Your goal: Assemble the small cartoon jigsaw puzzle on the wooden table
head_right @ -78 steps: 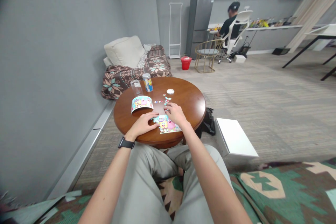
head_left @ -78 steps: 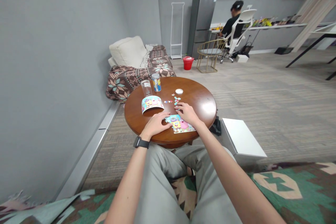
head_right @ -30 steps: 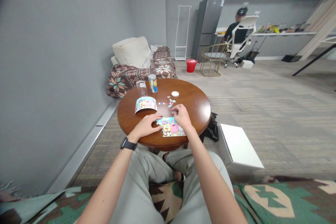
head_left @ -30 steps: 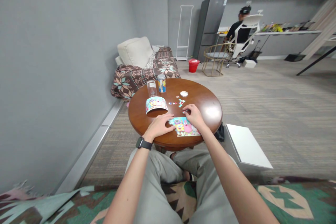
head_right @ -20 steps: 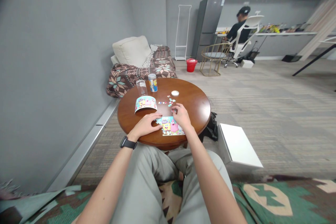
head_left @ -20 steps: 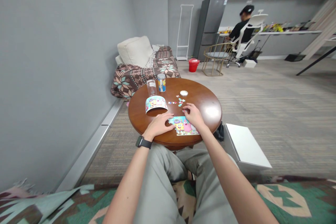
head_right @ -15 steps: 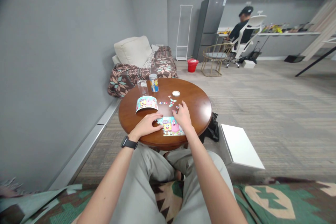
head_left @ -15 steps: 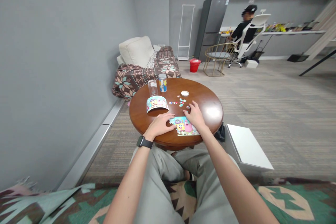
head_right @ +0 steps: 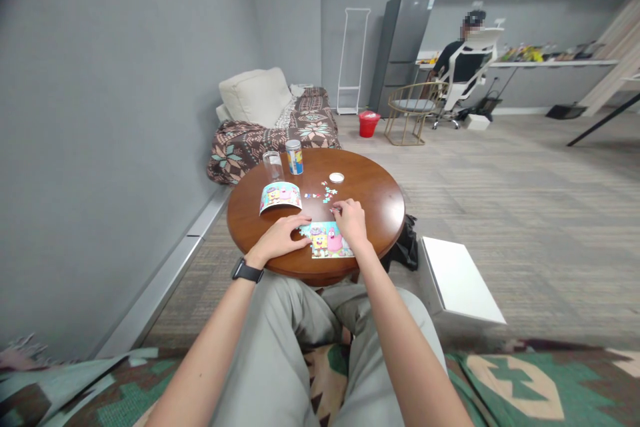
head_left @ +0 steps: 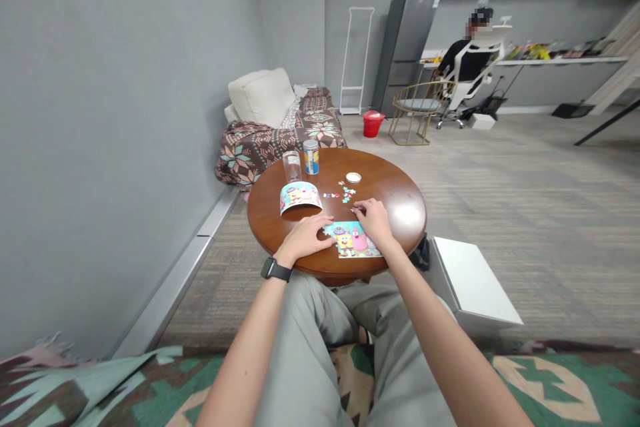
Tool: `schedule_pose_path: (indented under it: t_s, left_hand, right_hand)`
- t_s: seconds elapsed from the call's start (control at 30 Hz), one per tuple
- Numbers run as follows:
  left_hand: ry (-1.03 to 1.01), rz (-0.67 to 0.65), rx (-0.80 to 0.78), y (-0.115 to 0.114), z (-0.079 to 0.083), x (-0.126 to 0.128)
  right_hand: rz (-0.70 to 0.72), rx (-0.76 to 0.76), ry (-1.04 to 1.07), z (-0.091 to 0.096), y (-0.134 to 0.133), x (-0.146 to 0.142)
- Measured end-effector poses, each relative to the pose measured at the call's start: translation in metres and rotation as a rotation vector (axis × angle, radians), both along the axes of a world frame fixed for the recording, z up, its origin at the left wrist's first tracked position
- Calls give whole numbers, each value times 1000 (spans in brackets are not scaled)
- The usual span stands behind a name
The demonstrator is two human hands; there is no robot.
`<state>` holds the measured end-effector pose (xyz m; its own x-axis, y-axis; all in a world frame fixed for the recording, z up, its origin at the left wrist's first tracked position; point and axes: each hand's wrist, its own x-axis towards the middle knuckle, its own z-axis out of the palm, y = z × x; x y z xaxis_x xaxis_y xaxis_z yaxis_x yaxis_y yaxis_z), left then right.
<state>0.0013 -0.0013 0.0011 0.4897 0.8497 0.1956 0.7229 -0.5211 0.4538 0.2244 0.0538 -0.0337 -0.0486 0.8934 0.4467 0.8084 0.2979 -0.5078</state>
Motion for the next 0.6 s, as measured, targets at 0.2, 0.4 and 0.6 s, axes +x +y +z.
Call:
schedule_pose_path:
  t_s: [0.2,0.4,0.6]
  left_hand:
    - [6,9,-4,-1,0,0]
    - [-7,-8,-2,1,-1,-1]
    - [-42,-8,-11,2,-2,-1]
  right_hand:
    - [-11,-22,9,0,-1,0]
    - [-21,-45,55,0,-1,-1]
    - [37,-68,134,-3,3,3]
